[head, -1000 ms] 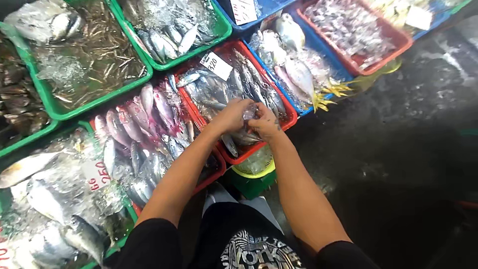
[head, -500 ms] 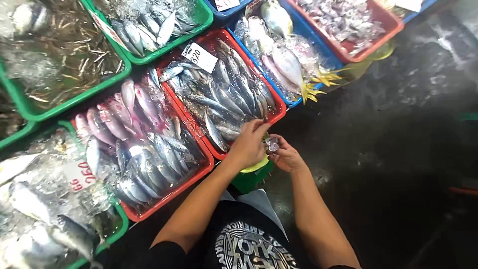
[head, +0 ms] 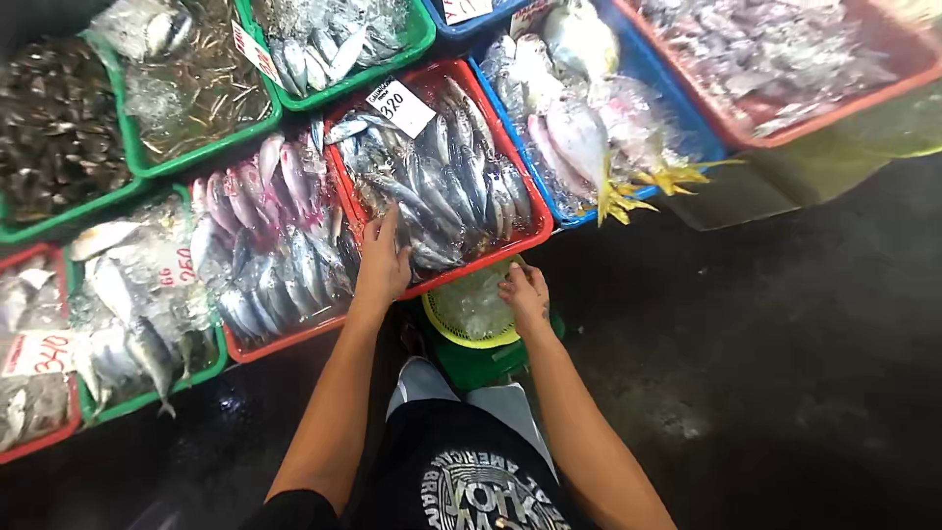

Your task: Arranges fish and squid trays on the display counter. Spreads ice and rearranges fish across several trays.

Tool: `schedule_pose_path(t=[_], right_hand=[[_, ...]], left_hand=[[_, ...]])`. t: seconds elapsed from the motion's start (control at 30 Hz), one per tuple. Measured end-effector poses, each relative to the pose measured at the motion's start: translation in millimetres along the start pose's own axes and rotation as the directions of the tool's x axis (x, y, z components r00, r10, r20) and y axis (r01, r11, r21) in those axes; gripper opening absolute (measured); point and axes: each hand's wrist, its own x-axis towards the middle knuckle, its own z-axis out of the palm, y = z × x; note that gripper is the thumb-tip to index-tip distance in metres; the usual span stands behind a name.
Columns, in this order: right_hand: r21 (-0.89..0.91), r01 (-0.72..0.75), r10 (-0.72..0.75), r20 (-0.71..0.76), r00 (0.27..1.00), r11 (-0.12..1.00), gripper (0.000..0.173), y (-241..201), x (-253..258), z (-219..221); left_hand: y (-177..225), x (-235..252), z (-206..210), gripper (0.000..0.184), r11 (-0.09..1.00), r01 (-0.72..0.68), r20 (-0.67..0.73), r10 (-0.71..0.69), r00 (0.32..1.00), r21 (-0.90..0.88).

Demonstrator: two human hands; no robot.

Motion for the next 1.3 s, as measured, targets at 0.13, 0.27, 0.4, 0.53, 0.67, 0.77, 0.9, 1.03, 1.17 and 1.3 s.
schedule_pose_path(t=[0.13,0.27,0.4,0.53,0.67,0.77,0.9,1.03,1.17,1.3], right_hand=[[0.264,0.012,-0.016,0.015,1.0,0.964,0.037,-35.4,-16.1,15.0],[0.262,-0.072,0.081,-0.025,0.996,0.962,0.043,-56.9,-14.0,24.9],[0.234,-0.096,0.109,-0.044,0.993,0.968,0.045,-56.3,-6.3,31.8],[0.226,-0.107,0.129,-0.084,0.988,0.968,0.038,-52.1,-2.1,40.7],[0.231,-0.119,0.152,-0.129,0.98,0.966,0.027,-54.1,-3.3,37.4],[0.236,-0.14,0.177,-0.142,0.974,0.962,0.02,-58.0,-0.8,37.8],[0.251,-0.158,0.208,-0.189,0.96,0.955,0.019,-56.2,2.9,47.8],[0.273,-0.164,0.229,-0.223,0.948,0.948,0.023,-56.7,3.7,62.3],[-0.391,-0.244,0.153,-0.249,0.956,0.887,0.049,-66.0,-9.0,57.9],[-0.978,0.035,-0.09,0.016,0.996,0.205,0.071,-142.2,-40.2,68.2]], left_hand=[[-7.0,-60.8,15.7,0.072,0.983,0.157,-0.256,-0.176,0.951,-0.093],[-24.0,-88.0,5.4,0.043,0.973,0.177,-0.384,-0.221,0.896,-0.147],[-34.9,3.0,-57.9,0.035,0.975,0.223,-0.31,-0.209,0.928,0.008],[-53.6,146.0,-85.0,0.044,0.89,0.419,-0.169,-0.392,0.904,0.178],[-51.8,211.9,-77.8,0.036,0.81,0.448,-0.087,-0.451,0.888,0.38],[-48.6,220.5,-82.6,0.026,0.784,0.441,-0.03,-0.478,0.878,0.436],[-51.5,214.9,-91.3,0.024,0.782,0.401,0.06,-0.484,0.873,0.477],[-46.6,187.9,-114.6,0.028,0.88,0.357,0.197,-0.428,0.882,0.313],[-48.4,139.7,-101.4,0.029,0.974,0.219,0.292,-0.228,0.929,0.065],[-60.0,152.1,-98.0,0.04,0.995,0.096,0.199,-0.1,0.975,0.027]])
